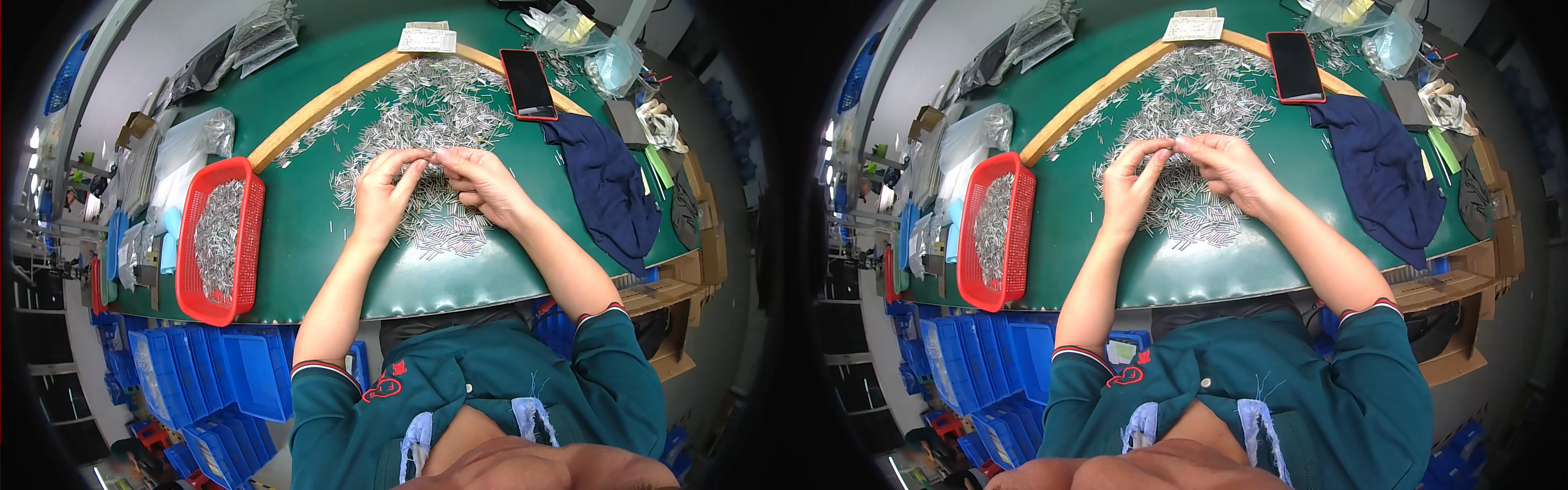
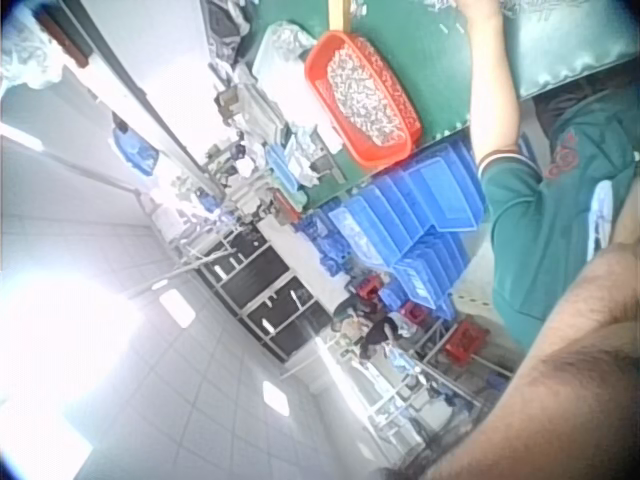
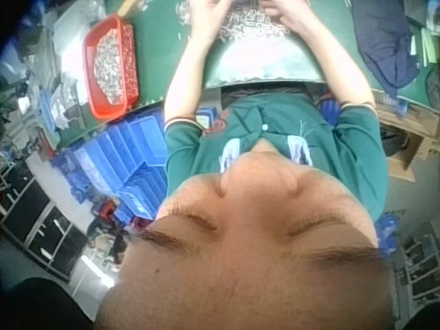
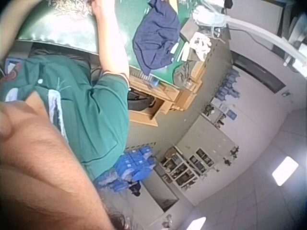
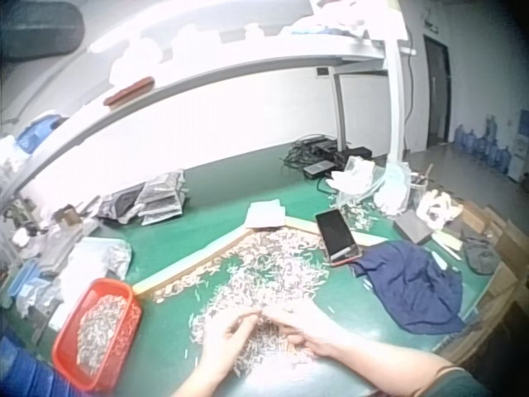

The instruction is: The person assembles small metal hardware by fitting metal pins into fasteners one at a time by hand.

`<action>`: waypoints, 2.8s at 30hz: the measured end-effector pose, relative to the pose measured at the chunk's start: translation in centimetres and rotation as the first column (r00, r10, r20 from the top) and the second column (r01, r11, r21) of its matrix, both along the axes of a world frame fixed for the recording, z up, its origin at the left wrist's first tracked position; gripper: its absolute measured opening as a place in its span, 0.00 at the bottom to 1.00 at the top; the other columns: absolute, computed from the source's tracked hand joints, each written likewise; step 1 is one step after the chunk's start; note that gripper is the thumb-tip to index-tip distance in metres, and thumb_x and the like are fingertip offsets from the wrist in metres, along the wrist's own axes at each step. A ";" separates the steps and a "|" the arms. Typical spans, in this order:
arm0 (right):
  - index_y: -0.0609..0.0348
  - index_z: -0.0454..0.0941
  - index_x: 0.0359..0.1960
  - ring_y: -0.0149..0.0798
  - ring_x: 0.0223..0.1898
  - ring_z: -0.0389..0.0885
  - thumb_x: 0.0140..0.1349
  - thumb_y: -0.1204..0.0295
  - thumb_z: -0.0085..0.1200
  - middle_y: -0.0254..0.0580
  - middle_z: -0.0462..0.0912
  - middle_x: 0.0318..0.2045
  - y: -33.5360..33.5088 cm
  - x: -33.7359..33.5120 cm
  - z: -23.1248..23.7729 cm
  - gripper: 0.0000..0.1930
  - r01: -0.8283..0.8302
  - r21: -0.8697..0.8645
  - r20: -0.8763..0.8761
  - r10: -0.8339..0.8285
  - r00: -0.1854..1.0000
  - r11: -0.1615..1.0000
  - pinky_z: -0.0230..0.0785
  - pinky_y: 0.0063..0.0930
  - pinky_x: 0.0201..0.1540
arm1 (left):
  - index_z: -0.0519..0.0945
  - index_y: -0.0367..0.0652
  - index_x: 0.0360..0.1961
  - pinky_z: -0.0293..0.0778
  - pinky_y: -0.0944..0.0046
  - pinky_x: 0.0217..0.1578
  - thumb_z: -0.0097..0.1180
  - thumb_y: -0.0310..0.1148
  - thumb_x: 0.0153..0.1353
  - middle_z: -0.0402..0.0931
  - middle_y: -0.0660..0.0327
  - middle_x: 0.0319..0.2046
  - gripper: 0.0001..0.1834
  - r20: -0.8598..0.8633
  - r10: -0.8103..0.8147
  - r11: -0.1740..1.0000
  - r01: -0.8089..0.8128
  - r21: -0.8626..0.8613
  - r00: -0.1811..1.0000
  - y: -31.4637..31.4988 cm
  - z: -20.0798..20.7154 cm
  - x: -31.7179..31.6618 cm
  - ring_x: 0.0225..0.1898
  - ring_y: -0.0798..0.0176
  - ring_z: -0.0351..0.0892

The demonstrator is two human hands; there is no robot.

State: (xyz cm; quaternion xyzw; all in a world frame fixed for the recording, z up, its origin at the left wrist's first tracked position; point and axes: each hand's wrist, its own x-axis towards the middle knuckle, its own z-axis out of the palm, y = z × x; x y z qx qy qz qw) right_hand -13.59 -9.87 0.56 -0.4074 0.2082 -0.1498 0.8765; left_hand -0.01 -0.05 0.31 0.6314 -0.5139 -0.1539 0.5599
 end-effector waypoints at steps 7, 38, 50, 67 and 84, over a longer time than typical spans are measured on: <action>0.57 0.73 0.32 0.14 0.12 0.51 0.57 0.62 0.52 0.19 0.62 0.16 0.3 0.2 -0.2 0.10 0.049 -0.249 -0.157 -0.090 0.983 0.967 0.38 0.11 0.12 | 0.77 0.45 0.37 0.62 0.58 0.49 0.56 0.28 0.51 0.77 0.64 0.29 0.10 0.573 0.090 0.993 -0.032 -0.110 0.814 0.1 -0.1 0.0 0.35 0.62 0.75; 0.55 0.68 0.29 0.15 0.13 0.55 0.59 0.65 0.48 0.23 0.62 0.17 -1.6 -0.2 -0.9 0.08 -0.128 0.535 0.114 0.078 0.990 0.835 0.39 0.06 0.07 | 0.64 0.37 0.54 0.39 0.38 0.58 0.64 0.56 0.32 0.60 0.50 0.54 0.49 0.672 -0.168 0.904 -0.159 0.397 0.722 2.1 1.7 3.3 0.62 0.49 0.48; 0.56 0.69 0.30 0.17 0.15 0.56 0.57 0.64 0.49 0.25 0.63 0.21 -1.1 -0.3 0.2 0.09 -0.047 0.477 0.090 0.004 0.996 0.878 0.41 0.07 0.08 | 0.78 0.50 0.34 0.48 0.42 0.57 0.58 0.37 0.48 0.71 0.67 0.33 0.11 0.760 -0.156 0.948 -0.120 0.294 0.631 0.7 -0.4 1.4 0.44 0.64 0.70; 0.56 0.74 0.32 0.14 0.11 0.48 0.54 0.59 0.56 0.18 0.59 0.14 0.2 0.3 -0.5 0.13 0.028 -0.195 -0.175 -0.063 0.983 0.980 0.36 0.12 0.11 | 0.79 0.48 0.34 0.58 0.53 0.52 0.56 0.33 0.52 0.77 0.64 0.28 0.07 0.386 -0.034 0.999 0.015 0.051 0.922 0.2 -0.5 0.8 0.33 0.63 0.75; 0.59 0.77 0.34 0.14 0.12 0.52 0.59 0.64 0.50 0.19 0.66 0.16 0.9 0.0 0.6 0.11 0.107 -0.294 -0.099 -0.141 0.985 0.950 0.39 0.11 0.13 | 0.77 0.40 0.43 0.72 0.71 0.37 0.51 0.26 0.57 0.78 0.58 0.35 0.12 -0.301 -0.166 0.983 0.180 0.020 0.939 -0.1 -1.0 0.3 0.33 0.69 0.76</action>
